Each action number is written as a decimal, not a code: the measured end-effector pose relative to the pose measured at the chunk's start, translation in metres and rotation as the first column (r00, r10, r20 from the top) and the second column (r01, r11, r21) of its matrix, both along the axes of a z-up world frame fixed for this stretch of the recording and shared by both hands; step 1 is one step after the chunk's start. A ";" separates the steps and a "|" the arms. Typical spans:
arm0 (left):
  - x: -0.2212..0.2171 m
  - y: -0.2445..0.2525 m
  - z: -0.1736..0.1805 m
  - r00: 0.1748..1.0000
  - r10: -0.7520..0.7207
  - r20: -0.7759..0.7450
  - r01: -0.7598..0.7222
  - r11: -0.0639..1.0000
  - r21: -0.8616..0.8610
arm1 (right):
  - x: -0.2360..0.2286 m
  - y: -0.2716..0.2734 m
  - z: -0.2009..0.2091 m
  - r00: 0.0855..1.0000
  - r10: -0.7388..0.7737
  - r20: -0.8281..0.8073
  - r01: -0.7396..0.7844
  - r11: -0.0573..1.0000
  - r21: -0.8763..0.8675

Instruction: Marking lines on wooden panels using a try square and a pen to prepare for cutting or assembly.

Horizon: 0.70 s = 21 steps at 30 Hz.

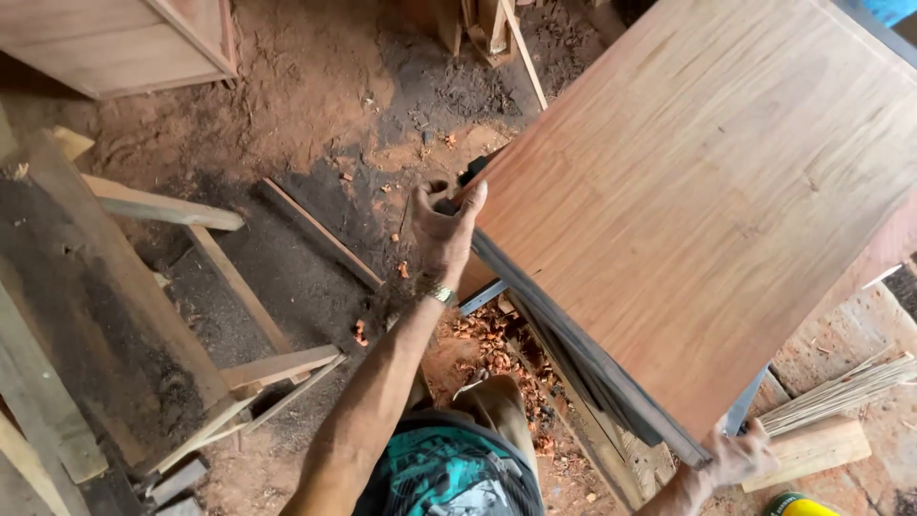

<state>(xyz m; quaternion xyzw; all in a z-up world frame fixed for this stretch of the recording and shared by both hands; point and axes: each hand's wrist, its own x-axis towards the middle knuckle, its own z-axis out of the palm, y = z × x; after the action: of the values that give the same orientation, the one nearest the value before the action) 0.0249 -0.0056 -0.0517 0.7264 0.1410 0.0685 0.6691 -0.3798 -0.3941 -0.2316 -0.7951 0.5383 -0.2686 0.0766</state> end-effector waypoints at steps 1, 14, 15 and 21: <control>-0.008 -0.001 0.004 1.000 0.012 -0.010 -0.012 1.000 -0.003 | 0.010 0.007 0.012 1.000 0.012 -0.010 -0.012 1.000 -0.003; -0.105 -0.004 0.027 0.515 -0.766 -0.384 0.474 0.628 -0.618 | 0.001 0.068 0.118 0.856 0.182 0.483 -0.415 0.800 0.434; -0.095 0.001 0.029 0.526 -0.754 -0.393 0.469 0.643 -0.606 | 0.010 0.079 0.132 0.898 0.190 0.397 -0.356 0.845 0.400; -0.022 0.052 0.038 0.574 -0.722 -0.387 0.499 0.683 -0.533 | 0.013 0.140 0.146 0.908 0.288 -0.305 -0.236 0.952 0.197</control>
<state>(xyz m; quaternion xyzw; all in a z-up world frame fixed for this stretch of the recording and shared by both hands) 0.0029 0.0463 -0.0140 0.5755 0.0791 -0.4192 0.6977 -0.3667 -0.2537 -0.0853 -0.8854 0.4510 -0.0762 0.0825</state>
